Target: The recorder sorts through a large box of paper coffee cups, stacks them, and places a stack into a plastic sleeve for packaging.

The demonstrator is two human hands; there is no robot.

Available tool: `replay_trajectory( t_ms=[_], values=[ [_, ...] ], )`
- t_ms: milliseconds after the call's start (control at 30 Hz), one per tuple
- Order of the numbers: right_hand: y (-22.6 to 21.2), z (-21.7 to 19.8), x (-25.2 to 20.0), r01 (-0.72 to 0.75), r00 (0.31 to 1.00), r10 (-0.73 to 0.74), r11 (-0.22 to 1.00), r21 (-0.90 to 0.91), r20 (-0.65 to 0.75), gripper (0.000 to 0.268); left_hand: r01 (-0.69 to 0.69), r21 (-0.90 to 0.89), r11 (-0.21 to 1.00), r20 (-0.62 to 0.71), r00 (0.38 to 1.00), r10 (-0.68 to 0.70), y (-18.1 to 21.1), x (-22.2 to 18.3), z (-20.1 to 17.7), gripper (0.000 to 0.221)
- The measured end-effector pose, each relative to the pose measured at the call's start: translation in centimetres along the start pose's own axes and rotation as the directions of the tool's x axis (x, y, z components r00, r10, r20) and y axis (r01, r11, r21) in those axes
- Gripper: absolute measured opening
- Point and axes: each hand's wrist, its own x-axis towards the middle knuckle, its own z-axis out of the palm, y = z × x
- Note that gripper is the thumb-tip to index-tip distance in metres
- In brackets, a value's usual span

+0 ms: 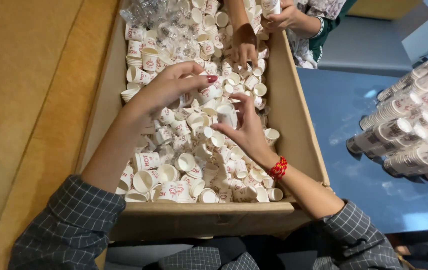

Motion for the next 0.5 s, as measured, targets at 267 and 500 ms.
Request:
replay_trajectory(
  t_ms=[267, 500],
  values=[
    [-1.1, -0.3, -0.7, 0.06, 0.998, -0.059, 0.993, 0.099, -0.01, 0.104, -0.161, 0.745, 0.647, -0.153, 0.903, 0.402, -0.6, -1.2, 4.6, 0.059],
    [-2.0, -1.1, -0.9, 0.115, 0.993, -0.11, 0.987, -0.115, 0.048, 0.099, -0.312, 0.794, 0.522, 0.055, 0.892, 0.449, -3.1, 1.0, 2.6, 0.054]
  ],
)
